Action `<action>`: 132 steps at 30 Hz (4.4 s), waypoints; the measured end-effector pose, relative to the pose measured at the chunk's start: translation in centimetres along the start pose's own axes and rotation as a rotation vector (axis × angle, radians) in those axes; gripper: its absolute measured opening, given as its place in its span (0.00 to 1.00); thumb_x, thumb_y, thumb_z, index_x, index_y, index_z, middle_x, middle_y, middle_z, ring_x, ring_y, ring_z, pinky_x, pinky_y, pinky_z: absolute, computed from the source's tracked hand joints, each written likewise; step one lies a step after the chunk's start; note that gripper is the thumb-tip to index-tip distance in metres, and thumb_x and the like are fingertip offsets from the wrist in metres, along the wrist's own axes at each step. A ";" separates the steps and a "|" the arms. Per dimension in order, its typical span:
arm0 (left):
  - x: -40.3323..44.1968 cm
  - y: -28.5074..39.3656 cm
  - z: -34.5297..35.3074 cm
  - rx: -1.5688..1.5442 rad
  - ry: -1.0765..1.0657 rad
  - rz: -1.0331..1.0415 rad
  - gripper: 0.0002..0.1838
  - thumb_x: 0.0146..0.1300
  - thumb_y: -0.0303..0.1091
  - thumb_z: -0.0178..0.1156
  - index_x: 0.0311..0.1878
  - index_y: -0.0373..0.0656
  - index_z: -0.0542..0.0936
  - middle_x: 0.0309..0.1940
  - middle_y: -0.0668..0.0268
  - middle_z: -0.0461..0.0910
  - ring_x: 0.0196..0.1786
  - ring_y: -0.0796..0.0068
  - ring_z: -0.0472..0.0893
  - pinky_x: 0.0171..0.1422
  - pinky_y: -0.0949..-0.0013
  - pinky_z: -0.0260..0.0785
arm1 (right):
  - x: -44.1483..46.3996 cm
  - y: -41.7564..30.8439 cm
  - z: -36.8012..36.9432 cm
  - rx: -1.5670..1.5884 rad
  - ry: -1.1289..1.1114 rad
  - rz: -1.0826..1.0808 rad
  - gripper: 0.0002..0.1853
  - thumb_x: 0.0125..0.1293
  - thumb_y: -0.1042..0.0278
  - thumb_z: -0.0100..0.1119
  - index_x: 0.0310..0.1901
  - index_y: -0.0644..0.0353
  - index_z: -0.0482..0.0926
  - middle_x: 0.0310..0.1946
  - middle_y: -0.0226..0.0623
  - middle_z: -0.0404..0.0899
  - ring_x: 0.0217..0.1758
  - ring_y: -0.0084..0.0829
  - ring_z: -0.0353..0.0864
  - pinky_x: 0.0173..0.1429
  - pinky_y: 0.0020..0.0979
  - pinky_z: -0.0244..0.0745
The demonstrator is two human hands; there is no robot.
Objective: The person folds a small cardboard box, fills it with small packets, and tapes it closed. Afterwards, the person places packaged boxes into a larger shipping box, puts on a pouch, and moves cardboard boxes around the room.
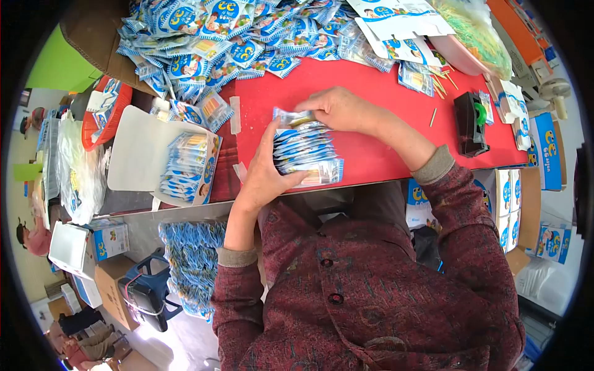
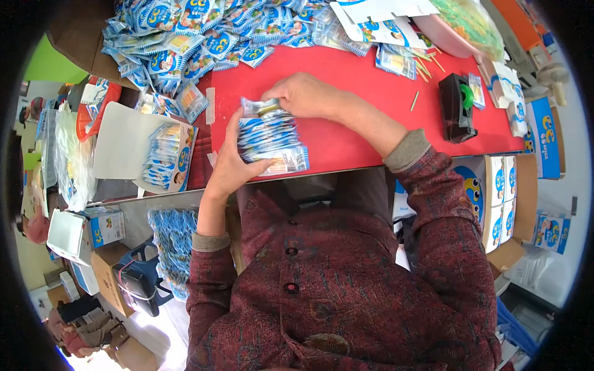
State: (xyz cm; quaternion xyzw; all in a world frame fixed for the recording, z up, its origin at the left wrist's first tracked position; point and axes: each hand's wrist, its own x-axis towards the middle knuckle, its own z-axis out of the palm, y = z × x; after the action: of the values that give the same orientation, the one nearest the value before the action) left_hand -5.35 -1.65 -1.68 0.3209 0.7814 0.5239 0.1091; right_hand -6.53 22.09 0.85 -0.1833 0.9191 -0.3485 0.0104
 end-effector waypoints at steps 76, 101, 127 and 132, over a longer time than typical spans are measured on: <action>-5.4 4.8 0.7 0.472 0.333 0.086 0.09 0.59 0.35 0.63 0.34 0.42 0.75 0.27 0.61 0.78 0.28 0.54 0.80 0.29 0.57 0.71 | -1.4 -7.5 2.6 0.404 -0.071 0.242 0.46 0.48 0.57 0.73 0.66 0.67 0.62 0.57 0.44 0.73 0.58 0.34 0.75 0.62 0.33 0.69; -7.5 -4.2 -11.9 -0.380 0.817 -0.253 0.19 0.66 0.33 0.47 0.57 0.33 0.73 0.50 0.64 0.74 0.49 0.75 0.70 0.58 0.72 0.61 | 13.0 -17.0 12.5 -0.706 0.150 -0.103 0.47 0.43 0.55 0.73 0.64 0.64 0.61 0.49 0.53 0.72 0.50 0.51 0.77 0.53 0.46 0.72; -3.9 -2.8 -8.3 -0.918 1.138 0.029 0.27 0.74 0.46 0.39 0.64 0.32 0.65 0.61 0.55 0.69 0.61 0.64 0.70 0.67 0.63 0.61 | 12.2 -10.0 10.4 0.407 0.289 0.035 0.15 0.69 0.62 0.53 0.49 0.63 0.82 0.37 0.39 0.85 0.37 0.27 0.82 0.45 0.29 0.74; -1.7 0.3 -4.6 -1.024 0.973 0.045 0.23 0.73 0.42 0.42 0.58 0.32 0.70 0.55 0.57 0.73 0.54 0.66 0.75 0.60 0.64 0.67 | 5.0 -11.2 6.4 0.239 0.445 0.015 0.11 0.67 0.72 0.53 0.45 0.64 0.83 0.41 0.39 0.85 0.42 0.28 0.83 0.47 0.28 0.76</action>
State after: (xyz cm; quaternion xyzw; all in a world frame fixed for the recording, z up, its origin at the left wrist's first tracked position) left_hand -6.26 -6.11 0.27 -0.0252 0.3899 0.9118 -0.1261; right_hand -6.53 8.60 3.73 -0.0927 0.8524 -0.4864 -0.1677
